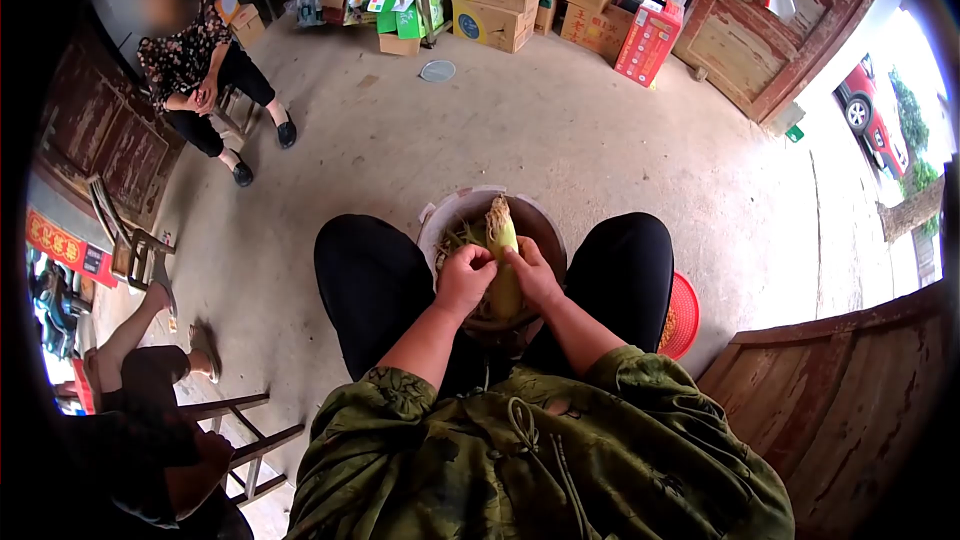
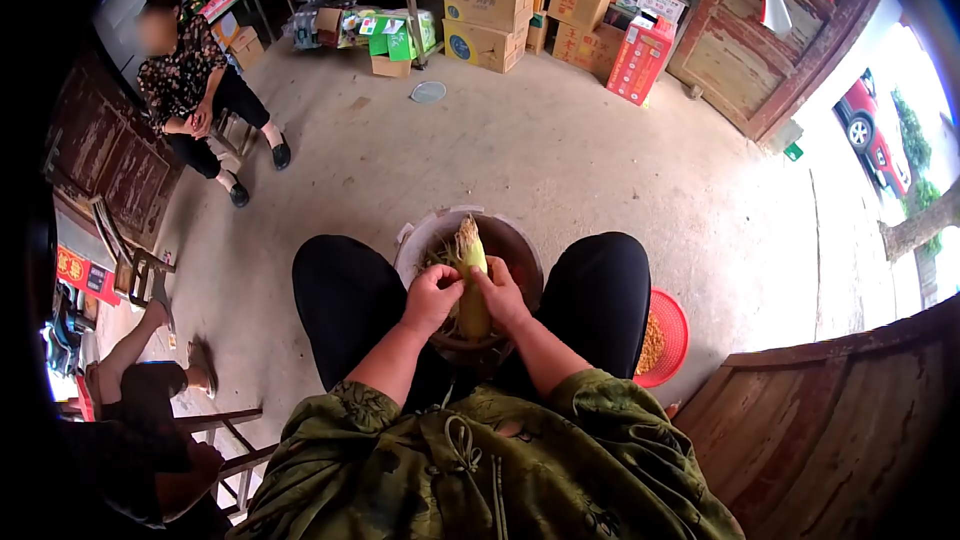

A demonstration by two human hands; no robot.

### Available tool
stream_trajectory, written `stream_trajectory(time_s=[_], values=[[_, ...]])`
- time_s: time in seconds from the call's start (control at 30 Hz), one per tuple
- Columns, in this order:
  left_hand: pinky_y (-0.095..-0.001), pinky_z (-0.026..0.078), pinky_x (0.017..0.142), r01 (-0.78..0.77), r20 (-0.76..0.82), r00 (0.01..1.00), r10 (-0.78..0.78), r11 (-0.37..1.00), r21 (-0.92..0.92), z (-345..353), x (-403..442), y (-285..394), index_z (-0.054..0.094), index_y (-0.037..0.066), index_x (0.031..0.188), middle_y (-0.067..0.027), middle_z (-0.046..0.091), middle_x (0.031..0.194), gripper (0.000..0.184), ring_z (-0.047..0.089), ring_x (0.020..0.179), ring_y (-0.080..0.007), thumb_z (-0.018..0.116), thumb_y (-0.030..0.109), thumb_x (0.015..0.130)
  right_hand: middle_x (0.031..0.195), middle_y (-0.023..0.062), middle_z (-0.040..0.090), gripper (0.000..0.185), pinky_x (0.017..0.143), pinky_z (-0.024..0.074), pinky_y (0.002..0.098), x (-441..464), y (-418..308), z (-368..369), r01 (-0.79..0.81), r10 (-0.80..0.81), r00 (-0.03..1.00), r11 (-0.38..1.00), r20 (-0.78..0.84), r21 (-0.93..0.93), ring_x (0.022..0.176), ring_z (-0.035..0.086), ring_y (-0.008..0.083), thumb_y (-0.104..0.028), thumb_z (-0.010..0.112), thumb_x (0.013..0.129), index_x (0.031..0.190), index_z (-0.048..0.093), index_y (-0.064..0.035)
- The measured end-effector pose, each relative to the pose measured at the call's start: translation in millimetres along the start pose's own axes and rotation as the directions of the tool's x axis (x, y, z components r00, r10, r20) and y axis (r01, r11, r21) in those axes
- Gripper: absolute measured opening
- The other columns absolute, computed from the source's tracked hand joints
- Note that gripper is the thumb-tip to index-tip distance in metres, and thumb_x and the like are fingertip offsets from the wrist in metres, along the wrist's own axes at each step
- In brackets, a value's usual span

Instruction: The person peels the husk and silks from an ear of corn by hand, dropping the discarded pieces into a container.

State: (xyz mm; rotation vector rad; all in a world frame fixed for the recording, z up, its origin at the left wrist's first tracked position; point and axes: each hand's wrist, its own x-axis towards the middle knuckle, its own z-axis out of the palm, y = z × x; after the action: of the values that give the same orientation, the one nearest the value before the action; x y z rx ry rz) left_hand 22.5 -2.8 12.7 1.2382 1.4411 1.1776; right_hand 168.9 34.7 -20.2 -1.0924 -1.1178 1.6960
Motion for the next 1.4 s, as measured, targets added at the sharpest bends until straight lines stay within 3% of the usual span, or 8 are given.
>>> stream_trajectory(time_s=[0.13,0.27,0.33,0.53,0.73,1.03,1.2,1.4], values=[[-0.0265,0.047,0.071,-0.041,-0.023,0.999,0.044,0.991,0.129,1.2,-0.3,-3.6,0.062,0.0,0.084,-0.005,0.064,0.078,0.013,0.058,0.073,-0.0111,0.066,0.01,0.078,0.105,0.0073,0.058,0.038,0.084,0.044,0.0277,1.1,6.2,0.2,0.176,-0.184,0.983,0.959,-0.016,-0.224,0.096,0.053,0.0133,-0.029,0.059,0.091,0.119,0.048,-0.0049],[-0.0266,0.047,0.07,-0.004,-0.047,0.999,0.009,0.995,0.103,2.2,-2.1,-2.9,0.062,-0.001,0.084,-0.0046,0.064,0.078,0.013,0.058,0.071,-0.0112,0.065,0.01,0.077,0.105,0.0093,0.058,0.04,0.085,0.0441,0.0291,-2.1,1.0,2.3,0.208,-0.225,0.974,0.931,-0.023,-0.301,0.096,0.054,0.0156,-0.029,0.06,0.091,0.119,0.047,-0.0038],[-0.0266,0.047,0.07,-0.007,-0.047,0.999,0.011,0.995,0.101,2.5,-1.7,-1.8,0.063,-0.001,0.085,-0.0045,0.065,0.078,0.014,0.058,0.071,-0.0111,0.065,0.01,0.077,0.104,0.0113,0.058,0.04,0.085,0.0442,0.0304,-6.5,-5.1,3.6,0.221,-0.264,0.964,0.86,-0.031,-0.46,0.095,0.055,0.0178,-0.029,0.06,0.09,0.119,0.047,-0.0031],[-0.0262,0.047,0.064,0.038,-0.074,0.997,-0.034,0.998,0.052,2.2,-2.0,4.1,0.059,0.001,0.078,-0.0015,0.06,0.071,0.014,0.054,0.065,-0.0093,0.067,0.013,0.076,0.103,0.0132,0.059,0.042,0.084,0.045,0.0316,-7.9,-9.5,5.6,0.226,-0.265,0.964,0.87,-0.03,-0.438,0.095,0.056,0.0199,-0.03,0.062,0.089,0.118,0.048,-0.0029],[-0.0201,0.045,0.07,-0.062,-0.176,0.984,0.037,0.988,-0.139,-3.8,8.3,3.8,0.06,0.004,0.092,0.0027,0.058,0.081,0.01,0.052,0.074,-0.0052,0.064,0.008,0.085,0.104,0.0161,0.06,0.048,0.084,0.0464,0.0329,-4.3,-4.6,2.8,0.271,-0.3,0.954,0.841,0.013,-0.468,0.096,0.059,0.0226,-0.032,0.066,0.086,0.119,0.047,-0.0031],[-0.0205,0.046,0.07,-0.057,-0.189,0.981,0.033,0.99,-0.127,-11.5,11.0,-0.2,0.06,0.003,0.093,0.0009,0.06,0.083,0.012,0.054,0.074,-0.0055,0.065,0.009,0.085,0.106,0.0192,0.059,0.052,0.085,0.0465,0.0349,-14.2,-15.2,9.7,0.332,-0.328,0.939,0.781,0.106,-0.529,0.098,0.059,0.0277,-0.031,0.067,0.084,0.121,0.045,-0.0023],[-0.0207,0.045,0.068,-0.038,-0.22,0.975,0.028,0.998,-0.045,-13.0,9.9,6.4,0.06,0.003,0.089,0.0014,0.06,0.081,0.011,0.053,0.072,-0.0054,0.066,0.011,0.084,0.107,0.0189,0.058,0.053,0.084,0.0465,0.0343,-15.5,-17.9,8.9,0.338,-0.328,0.936,0.748,0.125,-0.571,0.098,0.058,0.0264,-0.031,0.067,0.084,0.122,0.045,-0.0022],[-0.0196,0.043,0.067,-0.012,-0.198,0.98,-0.025,0.983,-0.183,-13.2,10.3,3.3,0.06,0.003,0.086,0.0021,0.06,0.08,0.009,0.051,0.072,-0.0043,0.065,0.01,0.084,0.107,0.016,0.058,0.052,0.085,0.0457,0.0321,-12.6,-14.6,7.9,0.267,-0.257,0.962,0.836,0.088,-0.479,0.098,0.057,0.0222,-0.031,0.066,0.085,0.123,0.044,-0.0017]])
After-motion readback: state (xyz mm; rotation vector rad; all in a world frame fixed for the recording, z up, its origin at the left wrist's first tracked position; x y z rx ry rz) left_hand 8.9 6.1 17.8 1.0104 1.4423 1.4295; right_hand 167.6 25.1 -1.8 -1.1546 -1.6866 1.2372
